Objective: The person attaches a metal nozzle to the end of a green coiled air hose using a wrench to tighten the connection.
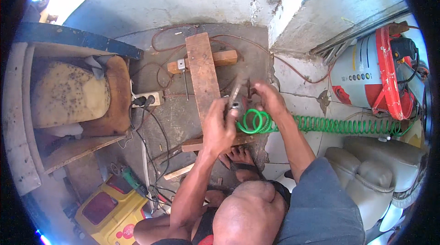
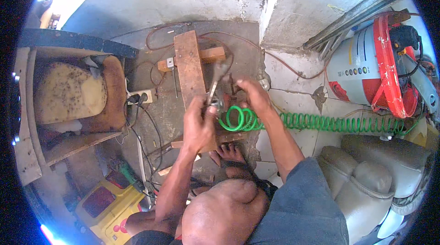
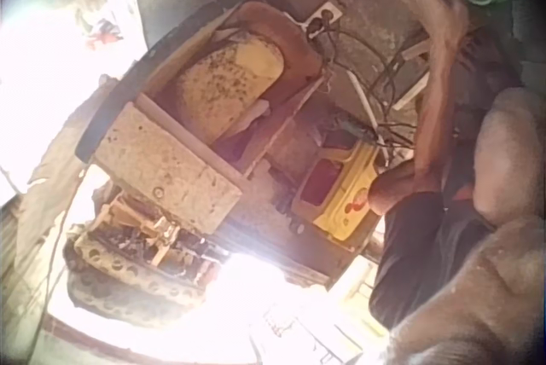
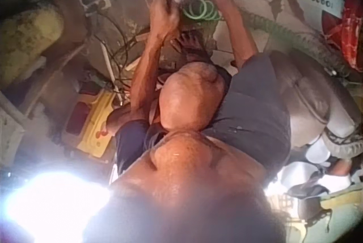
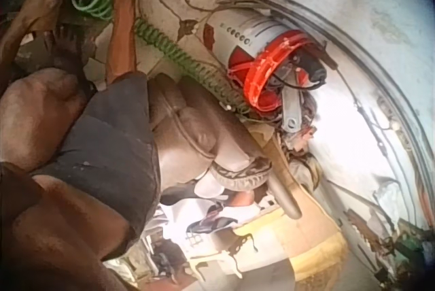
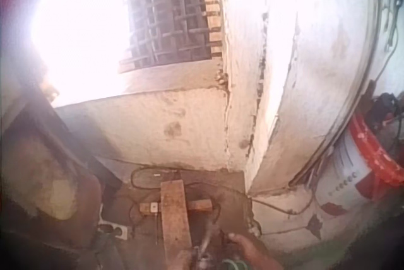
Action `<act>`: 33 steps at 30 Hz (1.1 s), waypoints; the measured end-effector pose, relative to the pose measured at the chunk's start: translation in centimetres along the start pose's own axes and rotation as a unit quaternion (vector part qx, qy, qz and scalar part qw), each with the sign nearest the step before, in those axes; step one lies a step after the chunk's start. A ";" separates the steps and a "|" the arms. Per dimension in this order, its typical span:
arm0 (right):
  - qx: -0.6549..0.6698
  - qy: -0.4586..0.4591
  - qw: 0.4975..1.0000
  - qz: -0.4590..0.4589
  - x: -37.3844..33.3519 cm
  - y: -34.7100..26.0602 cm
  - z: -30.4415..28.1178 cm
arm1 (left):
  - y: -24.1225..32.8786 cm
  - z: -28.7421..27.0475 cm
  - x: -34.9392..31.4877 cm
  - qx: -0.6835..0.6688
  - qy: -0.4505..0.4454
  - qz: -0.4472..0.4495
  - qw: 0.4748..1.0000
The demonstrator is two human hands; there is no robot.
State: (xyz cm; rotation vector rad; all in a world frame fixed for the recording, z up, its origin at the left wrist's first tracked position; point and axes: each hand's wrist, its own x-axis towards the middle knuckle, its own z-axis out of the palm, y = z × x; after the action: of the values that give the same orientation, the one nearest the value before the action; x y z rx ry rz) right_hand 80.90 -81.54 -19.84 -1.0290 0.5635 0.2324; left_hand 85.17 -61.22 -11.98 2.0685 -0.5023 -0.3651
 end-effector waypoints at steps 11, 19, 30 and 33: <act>-0.204 0.062 0.973 -0.085 -6.4 1.7 1.1 | 0.1 -1.1 4.1 0.022 -0.066 -0.113 0.991; -0.068 -0.121 0.986 0.095 -2.4 0.0 -1.9 | 2.3 -1.6 6.0 -0.009 -0.097 -0.193 0.976; -0.392 -0.159 0.884 -0.198 5.8 3.3 -4.7 | 1.7 -1.9 7.0 -0.076 -0.091 -0.220 0.968; -0.380 -0.080 0.913 -0.123 5.5 2.1 -3.1 | 0.2 -1.7 7.4 -0.091 -0.081 -0.241 0.963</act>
State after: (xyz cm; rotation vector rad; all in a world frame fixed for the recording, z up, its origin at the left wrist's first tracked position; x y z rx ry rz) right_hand 83.50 -83.57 -25.59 -1.8058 0.1726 0.3182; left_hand 92.34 -63.64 -11.40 1.9723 -0.0469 -0.8410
